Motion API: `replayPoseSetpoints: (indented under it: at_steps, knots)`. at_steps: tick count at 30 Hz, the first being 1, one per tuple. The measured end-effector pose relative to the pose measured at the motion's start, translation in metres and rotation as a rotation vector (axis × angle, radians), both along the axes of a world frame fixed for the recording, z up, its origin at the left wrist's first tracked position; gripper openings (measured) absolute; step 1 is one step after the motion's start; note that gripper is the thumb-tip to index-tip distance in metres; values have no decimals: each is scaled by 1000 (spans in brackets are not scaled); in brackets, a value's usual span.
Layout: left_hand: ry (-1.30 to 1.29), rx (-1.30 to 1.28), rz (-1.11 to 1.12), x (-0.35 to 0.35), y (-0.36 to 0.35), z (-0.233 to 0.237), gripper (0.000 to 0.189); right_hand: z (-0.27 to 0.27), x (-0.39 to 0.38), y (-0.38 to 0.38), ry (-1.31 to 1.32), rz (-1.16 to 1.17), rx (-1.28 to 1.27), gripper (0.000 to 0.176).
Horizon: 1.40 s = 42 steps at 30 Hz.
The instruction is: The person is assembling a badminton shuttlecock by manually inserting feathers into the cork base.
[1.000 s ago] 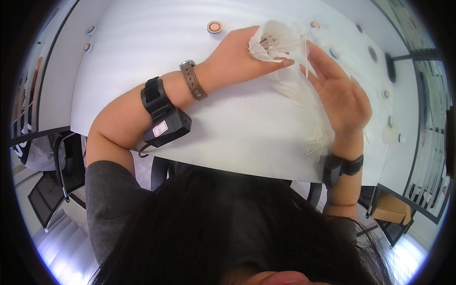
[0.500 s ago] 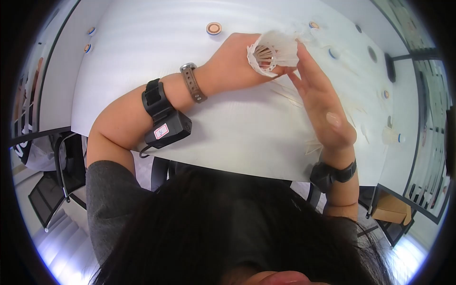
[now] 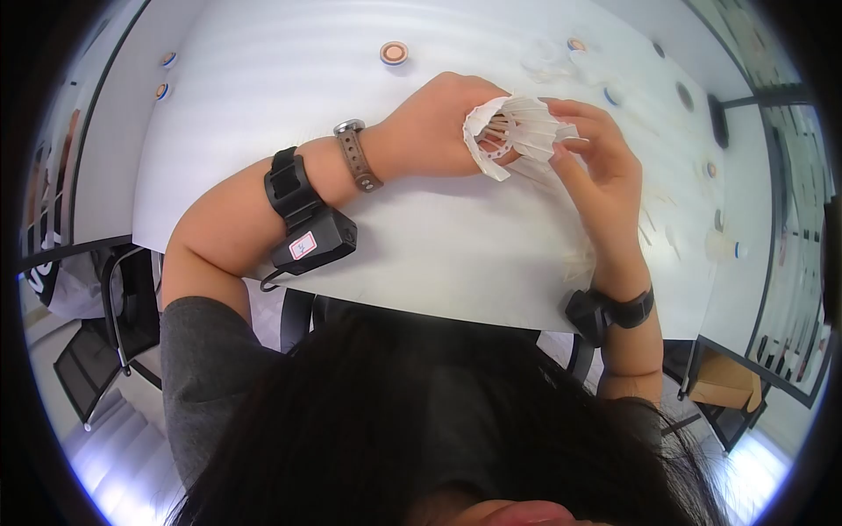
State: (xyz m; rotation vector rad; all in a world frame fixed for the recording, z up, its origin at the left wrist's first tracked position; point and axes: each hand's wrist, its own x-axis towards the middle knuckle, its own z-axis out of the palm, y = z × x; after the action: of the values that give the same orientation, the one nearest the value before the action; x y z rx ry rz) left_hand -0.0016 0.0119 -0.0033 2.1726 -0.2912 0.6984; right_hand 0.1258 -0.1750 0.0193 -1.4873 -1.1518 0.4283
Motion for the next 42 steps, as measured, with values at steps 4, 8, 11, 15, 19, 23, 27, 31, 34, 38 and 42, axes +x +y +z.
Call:
replayPoseSetpoints:
  at_steps: [4,8,11,15,19,23,27,31,34,38,42]
  knots:
    - [50,-54,21,-2,-1,5,23,4,-2,0,-200,-40,44,21]
    - [87,-45,-7,-3,-2,8,23,5,-1,-1,-242,-49,62,18]
    - [79,-28,-14,-4,-1,7,24,6,-3,1,-252,-25,67,17]
    - [34,48,-21,-2,1,-1,27,13,-9,-2,-249,-40,49,16]
    - [-102,13,4,4,0,-6,36,10,-5,-3,-318,-131,122,13]
    - [-80,-38,84,4,-5,5,45,14,-5,-9,-219,-255,141,7]
    - [-58,-55,58,5,-3,-2,49,18,-7,-13,-216,-272,204,9]
    - [-50,-86,-42,5,-2,-6,46,15,-7,-14,-278,-247,282,11]
    - [-35,-15,-68,3,-1,0,43,16,-6,-12,-361,-206,313,11]
    - [-24,-36,-56,2,-4,-5,45,18,-8,-11,-476,-171,304,12]
    - [0,-26,-56,1,-3,-3,45,18,-8,-10,-491,-197,288,12]
